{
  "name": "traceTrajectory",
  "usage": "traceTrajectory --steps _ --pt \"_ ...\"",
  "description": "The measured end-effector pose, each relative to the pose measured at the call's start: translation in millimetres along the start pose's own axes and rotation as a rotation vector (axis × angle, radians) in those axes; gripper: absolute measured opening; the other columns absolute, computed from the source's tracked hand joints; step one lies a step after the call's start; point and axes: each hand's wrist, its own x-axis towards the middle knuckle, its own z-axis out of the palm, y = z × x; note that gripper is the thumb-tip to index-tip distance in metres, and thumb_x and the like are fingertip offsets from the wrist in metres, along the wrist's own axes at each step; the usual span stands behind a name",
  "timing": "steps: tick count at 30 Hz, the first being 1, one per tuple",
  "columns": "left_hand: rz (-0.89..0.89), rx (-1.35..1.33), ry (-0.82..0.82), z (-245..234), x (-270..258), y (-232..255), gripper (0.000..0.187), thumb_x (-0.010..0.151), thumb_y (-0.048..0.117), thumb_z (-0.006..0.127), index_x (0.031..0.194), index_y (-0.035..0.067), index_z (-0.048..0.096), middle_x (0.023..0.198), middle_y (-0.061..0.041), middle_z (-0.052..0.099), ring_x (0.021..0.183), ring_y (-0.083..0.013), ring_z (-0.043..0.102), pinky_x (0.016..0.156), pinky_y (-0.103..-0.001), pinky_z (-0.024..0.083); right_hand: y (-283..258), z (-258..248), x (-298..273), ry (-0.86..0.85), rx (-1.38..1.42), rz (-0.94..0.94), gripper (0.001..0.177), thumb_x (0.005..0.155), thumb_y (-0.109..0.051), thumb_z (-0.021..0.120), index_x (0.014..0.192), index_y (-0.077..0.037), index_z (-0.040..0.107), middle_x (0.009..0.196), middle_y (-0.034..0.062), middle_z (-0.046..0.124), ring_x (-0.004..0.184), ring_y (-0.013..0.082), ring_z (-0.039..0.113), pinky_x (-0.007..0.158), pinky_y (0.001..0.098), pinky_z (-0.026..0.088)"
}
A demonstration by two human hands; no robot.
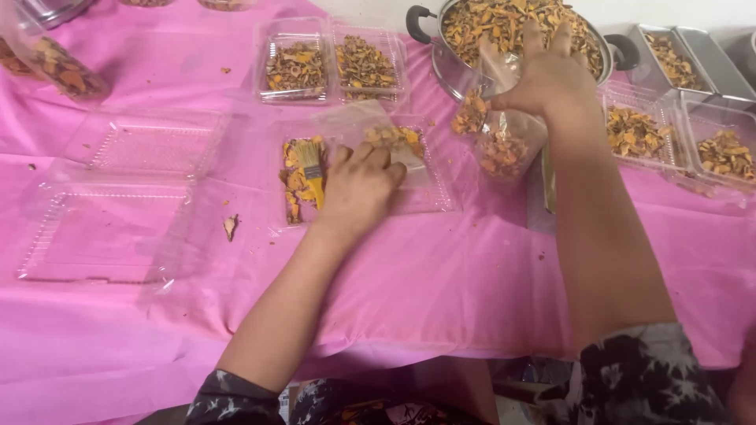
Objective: Sorting and packaging dried tea leaves into small plastic containers and bags on a table.
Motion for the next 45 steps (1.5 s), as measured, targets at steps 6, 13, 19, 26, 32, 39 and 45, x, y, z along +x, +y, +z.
traceTrajectory --steps 6,13,19,26,32,39,45 --pt "-0.027 -0.024 -0.075 9.7 -2.2 -1.7 0.039 0.079 0.055 0.079 0.091 0.018 0.076 0.095 -0.003 0.067 0.098 -0.029 0.062 0.08 -0.049 0.048 10.2 16.4 51.9 -0.103 -0.208 0.025 0.105 0.085 -0.049 0.081 0.166 -0.027 0.017 0.158 0.0188 0.043 0.144 0.0496 0.037 0.112 0.0638 0.042" --pt "-0.045 -0.11 -0.175 9.4 0.1 -3.6 0.031 0.086 0.047 0.075 0.094 0.017 0.075 0.094 -0.003 0.067 0.098 -0.0292 0.063 0.08 -0.051 0.049 37.5 43.0 80.5 -0.045 -0.381 -0.061 0.049 0.094 -0.026 0.071 0.141 -0.024 0.057 0.087 0.0095 0.068 0.084 0.0291 0.069 0.075 0.0437 0.057" --pt "-0.052 -0.339 0.056 -0.6 14.4 -4.2 0.025 0.091 0.029 0.072 0.108 0.011 0.071 0.107 -0.007 0.066 0.101 -0.0317 0.059 0.073 -0.05 0.057 54.4 39.0 73.1 0.148 -0.269 -0.195 0.052 0.094 -0.006 0.063 0.138 -0.034 0.065 0.102 0.0131 0.073 0.092 0.0361 0.07 0.066 0.0483 0.059" --pt "-0.042 -0.169 0.078 14.2 106.0 -2.6 0.071 0.086 0.009 0.07 0.151 0.013 0.042 0.146 -0.015 0.048 0.13 -0.037 0.046 0.099 -0.051 0.058 43.3 18.1 9.1 0.144 0.185 -0.283 0.086 0.087 -0.007 0.066 0.165 -0.011 0.029 0.111 0.0241 0.062 0.085 0.0357 0.057 0.075 0.0508 0.049" --pt "-0.037 0.086 -0.186 76.8 178.1 -6.0 0.077 0.094 0.007 0.061 0.16 0.027 0.028 0.164 -0.006 0.025 0.14 -0.0403 0.028 0.094 -0.06 0.05 31.6 8.7 -28.9 -0.064 0.256 -0.285 0.105 0.083 -0.014 0.077 0.164 -0.011 0.011 0.168 0.0152 0.025 0.144 0.0341 0.039 0.118 0.05 0.036" --pt "0.057 0.01 -0.405 58.8 212.8 14.7 0.051 0.096 0.024 0.067 0.145 0.026 0.053 0.134 -0.004 0.065 0.134 -0.0317 0.042 0.108 -0.059 0.029 55.6 51.4 18.8 0.119 -0.072 -0.353 0.044 0.095 -0.015 0.065 0.138 -0.013 0.056 0.116 0.0178 0.063 0.098 0.0334 0.068 0.073 0.0481 0.064" --pt "0.045 0.057 -0.715 23.4 247.2 47.2 0.102 0.092 0.021 0.073 0.165 0.036 0.004 0.157 -0.007 0.042 0.152 -0.0336 0.02 0.121 -0.063 0.008 86.9 79.8 43.0 0.29 0.17 -0.561 0.076 0.067 0.007 0.05 0.14 -0.009 0.06 0.126 0.027 0.065 0.108 0.0488 0.061 0.082 0.0591 0.049"
